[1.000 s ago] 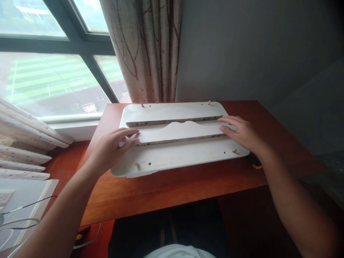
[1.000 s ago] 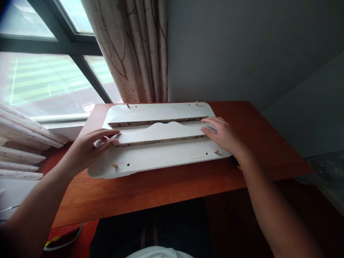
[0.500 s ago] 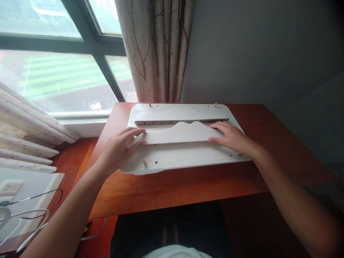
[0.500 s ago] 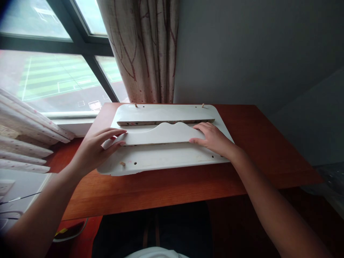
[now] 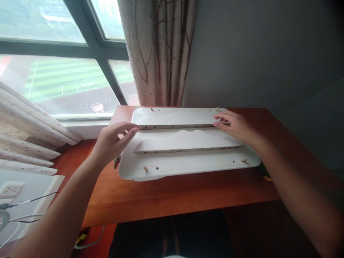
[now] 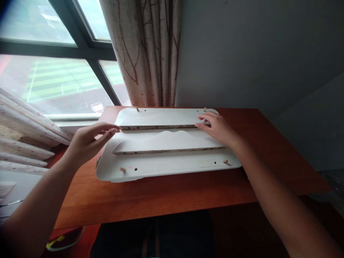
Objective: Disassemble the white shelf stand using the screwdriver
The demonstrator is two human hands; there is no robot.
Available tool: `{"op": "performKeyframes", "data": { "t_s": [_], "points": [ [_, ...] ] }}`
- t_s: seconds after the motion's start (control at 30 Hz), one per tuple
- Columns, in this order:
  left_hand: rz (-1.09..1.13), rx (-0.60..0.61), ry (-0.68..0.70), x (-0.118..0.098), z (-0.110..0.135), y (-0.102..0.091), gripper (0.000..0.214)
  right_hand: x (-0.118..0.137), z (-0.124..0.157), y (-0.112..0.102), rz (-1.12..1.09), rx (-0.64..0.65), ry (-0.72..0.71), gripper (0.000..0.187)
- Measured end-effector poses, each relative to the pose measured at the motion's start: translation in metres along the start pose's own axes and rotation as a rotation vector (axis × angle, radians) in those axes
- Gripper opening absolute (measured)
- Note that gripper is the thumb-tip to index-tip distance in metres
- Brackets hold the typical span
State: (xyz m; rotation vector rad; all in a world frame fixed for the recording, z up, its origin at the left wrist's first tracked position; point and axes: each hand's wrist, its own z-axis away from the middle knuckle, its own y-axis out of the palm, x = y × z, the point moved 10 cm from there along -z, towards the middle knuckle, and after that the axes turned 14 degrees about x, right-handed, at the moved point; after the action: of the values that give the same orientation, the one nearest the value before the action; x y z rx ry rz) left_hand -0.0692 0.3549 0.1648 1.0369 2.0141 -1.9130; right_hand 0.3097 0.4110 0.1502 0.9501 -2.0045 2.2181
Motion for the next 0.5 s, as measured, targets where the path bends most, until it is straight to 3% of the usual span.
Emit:
{"op": "performKeyframes", "data": {
  "t_s": [0.07,0.2,0.27,0.37,0.5],
  "points": [
    [-0.017,-0.049,-0.034,0.010,-0.017,-0.010,0.035,-0.008,-0.021,0.001,0.078,0.014,0.003,0.054],
    [-0.064,0.135,-0.099,0.030,-0.054,0.006,0.040,-0.002,-0.052,0.022,0.168,0.194,-0.098,0.049],
    [-0.064,0.197,-0.086,0.035,-0.065,0.015,0.042,0.001,-0.057,0.025,0.166,0.221,-0.125,0.048],
    [-0.051,0.235,-0.053,0.038,-0.070,0.023,0.047,0.002,-0.056,0.026,0.134,0.229,-0.136,0.049],
    [-0.041,0.223,-0.106,0.044,-0.063,0.022,0.049,-0.001,-0.050,0.023,0.074,0.164,-0.136,0.049]
  ]
}}
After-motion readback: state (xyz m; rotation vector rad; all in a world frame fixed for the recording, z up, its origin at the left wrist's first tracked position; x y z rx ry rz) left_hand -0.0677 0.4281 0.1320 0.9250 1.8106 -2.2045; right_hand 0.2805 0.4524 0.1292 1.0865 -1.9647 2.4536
